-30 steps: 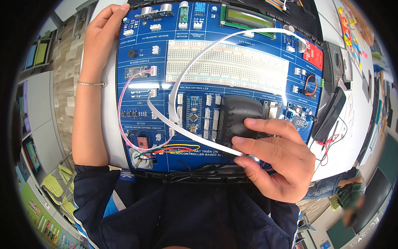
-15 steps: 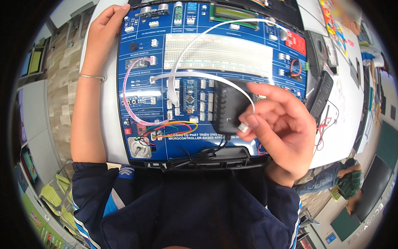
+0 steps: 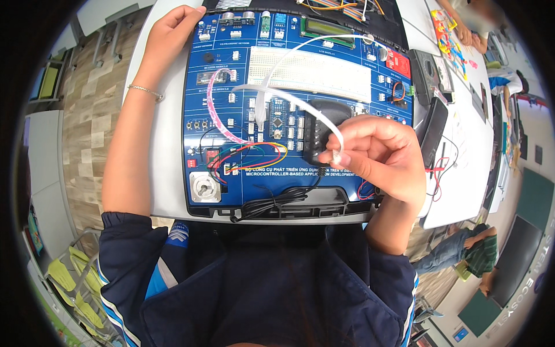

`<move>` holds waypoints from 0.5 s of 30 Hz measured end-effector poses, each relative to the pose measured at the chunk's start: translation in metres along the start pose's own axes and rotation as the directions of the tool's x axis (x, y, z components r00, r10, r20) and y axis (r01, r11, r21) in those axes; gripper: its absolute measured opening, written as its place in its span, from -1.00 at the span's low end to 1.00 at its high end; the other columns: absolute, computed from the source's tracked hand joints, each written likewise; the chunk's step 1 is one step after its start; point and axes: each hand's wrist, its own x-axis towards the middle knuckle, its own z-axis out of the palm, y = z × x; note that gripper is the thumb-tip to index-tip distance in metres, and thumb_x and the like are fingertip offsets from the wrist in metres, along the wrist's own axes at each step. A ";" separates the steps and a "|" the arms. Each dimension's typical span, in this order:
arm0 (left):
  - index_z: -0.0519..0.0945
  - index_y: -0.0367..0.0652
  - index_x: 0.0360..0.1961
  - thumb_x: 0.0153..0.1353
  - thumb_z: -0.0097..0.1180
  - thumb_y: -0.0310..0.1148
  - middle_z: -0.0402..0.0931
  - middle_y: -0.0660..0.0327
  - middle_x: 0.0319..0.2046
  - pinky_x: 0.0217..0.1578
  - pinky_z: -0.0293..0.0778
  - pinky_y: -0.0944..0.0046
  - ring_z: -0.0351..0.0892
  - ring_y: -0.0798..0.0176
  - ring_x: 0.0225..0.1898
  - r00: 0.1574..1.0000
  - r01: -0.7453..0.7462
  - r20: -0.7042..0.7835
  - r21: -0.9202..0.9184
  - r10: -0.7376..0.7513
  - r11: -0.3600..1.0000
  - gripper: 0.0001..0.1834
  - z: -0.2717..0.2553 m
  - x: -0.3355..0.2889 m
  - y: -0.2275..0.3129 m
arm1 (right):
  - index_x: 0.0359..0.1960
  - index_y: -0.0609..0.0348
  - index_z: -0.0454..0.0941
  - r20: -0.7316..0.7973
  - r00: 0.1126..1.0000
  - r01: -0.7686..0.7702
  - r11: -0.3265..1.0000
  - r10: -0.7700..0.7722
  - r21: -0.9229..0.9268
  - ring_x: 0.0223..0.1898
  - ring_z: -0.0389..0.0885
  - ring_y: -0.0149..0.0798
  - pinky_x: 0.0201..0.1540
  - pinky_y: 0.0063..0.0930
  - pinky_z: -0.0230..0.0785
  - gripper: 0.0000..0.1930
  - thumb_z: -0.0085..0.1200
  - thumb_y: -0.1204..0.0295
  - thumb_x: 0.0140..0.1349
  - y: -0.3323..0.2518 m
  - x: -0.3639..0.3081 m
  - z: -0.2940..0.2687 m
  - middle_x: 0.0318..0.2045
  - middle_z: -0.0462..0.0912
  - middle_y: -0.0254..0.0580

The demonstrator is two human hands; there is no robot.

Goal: The person connects a ribbon cable to a microcontroller development board, then plugs in a USB cable and a power adapter. The person adjusts the board and wires on the table.

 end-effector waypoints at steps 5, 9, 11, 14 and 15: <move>0.58 -0.22 -0.42 0.43 0.18 -0.27 0.56 0.33 -0.50 -0.42 0.35 0.41 0.42 0.50 -0.45 1.000 0.015 0.009 -0.057 -0.014 0.998 -0.71 0.001 0.000 -0.002 | 0.03 0.53 0.56 0.098 0.994 0.034 0.999 -0.037 0.032 -0.09 0.76 -0.08 -0.01 -0.31 0.67 -0.72 0.13 0.75 0.28 0.004 0.004 -0.007 -0.13 0.69 0.11; 0.58 -0.22 -0.43 0.43 0.17 -0.27 0.56 0.33 -0.50 -0.42 0.36 0.41 0.42 0.51 -0.45 0.999 -0.042 0.012 -0.016 0.042 0.999 -0.71 0.000 0.002 -0.007 | 0.09 0.55 0.52 0.027 1.000 -0.013 1.000 0.013 0.011 -0.09 0.76 -0.06 -0.04 -0.31 0.67 -0.68 0.02 0.74 0.30 0.000 -0.004 -0.009 -0.10 0.68 0.16; 0.59 -0.21 -0.44 0.42 0.18 -0.27 0.56 0.33 -0.50 -0.42 0.36 0.41 0.42 0.50 -0.45 0.998 -0.051 0.021 -0.057 0.052 0.997 -0.70 0.000 0.003 -0.009 | 0.17 0.56 0.48 0.003 1.000 -0.024 1.000 0.024 0.001 -0.10 0.76 -0.06 -0.06 -0.30 0.68 -0.60 -0.04 0.72 0.30 -0.004 -0.011 -0.011 -0.08 0.69 0.18; 0.60 -0.15 -0.42 0.42 0.20 -0.14 0.47 0.46 -0.52 -0.41 0.23 0.47 0.31 0.58 -0.46 0.991 -0.134 0.047 0.137 0.128 0.982 -0.67 -0.009 0.009 -0.017 | 0.23 0.56 0.46 -0.067 0.998 -0.012 1.000 0.013 0.019 -0.13 0.76 -0.08 -0.08 -0.31 0.67 -0.56 -0.03 0.69 0.30 -0.008 -0.018 -0.009 -0.08 0.69 0.19; 0.61 -0.12 -0.42 0.41 0.21 -0.09 0.42 0.53 -0.53 -0.41 0.16 0.51 0.25 0.62 -0.46 0.985 -0.173 0.062 0.242 0.162 0.955 -0.65 -0.012 0.011 -0.021 | 0.24 0.54 0.45 -0.093 0.996 -0.018 1.000 0.018 -0.008 -0.13 0.77 -0.09 -0.08 -0.32 0.67 -0.56 -0.01 0.69 0.31 -0.010 -0.020 -0.008 -0.08 0.70 0.18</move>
